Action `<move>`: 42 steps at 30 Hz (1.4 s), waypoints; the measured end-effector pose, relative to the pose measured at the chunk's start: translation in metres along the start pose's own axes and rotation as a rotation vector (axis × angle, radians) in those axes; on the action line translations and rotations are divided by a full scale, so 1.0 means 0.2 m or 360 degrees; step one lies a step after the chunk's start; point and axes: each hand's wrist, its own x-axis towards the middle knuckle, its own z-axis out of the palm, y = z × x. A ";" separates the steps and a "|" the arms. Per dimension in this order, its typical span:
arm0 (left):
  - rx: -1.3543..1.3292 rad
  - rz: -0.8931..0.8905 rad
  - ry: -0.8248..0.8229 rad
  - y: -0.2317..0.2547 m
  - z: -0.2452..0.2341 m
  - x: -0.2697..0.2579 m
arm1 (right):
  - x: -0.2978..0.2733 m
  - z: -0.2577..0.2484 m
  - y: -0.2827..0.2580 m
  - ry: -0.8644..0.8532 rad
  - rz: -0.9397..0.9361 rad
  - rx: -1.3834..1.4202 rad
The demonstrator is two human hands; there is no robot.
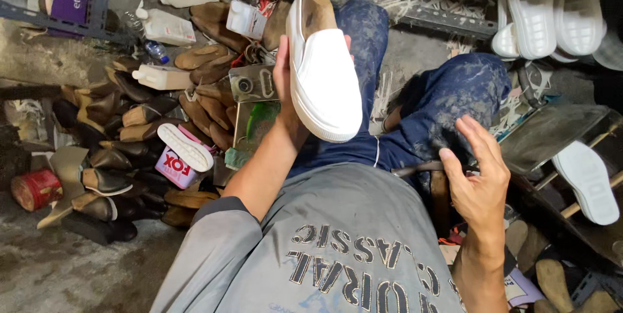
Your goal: The person applies a substance to the sole of a white slip-on shoe using a small stick. They then use a hammer to repeatedly tap and secure the sole to the shoe's upper, working on different sections of the shoe.
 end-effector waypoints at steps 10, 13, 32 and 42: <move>-0.0092 0.0128 0.0016 0.03 -0.06 -0.01 | 0.02 0.02 -0.02 -0.0049 -0.0015 -0.0011; -0.0159 0.0095 0.0060 0.03 -0.04 -0.04 | 0.02 0.03 -0.03 -0.0061 -0.0042 -0.0009; 0.0572 0.0992 0.0479 -0.30 0.25 -0.09 | 0.15 0.25 -0.31 -0.0020 -0.0488 0.0269; 0.0537 0.0063 0.0730 -0.26 0.13 -0.31 | 0.19 -0.06 -0.06 0.0133 -0.0667 -0.0094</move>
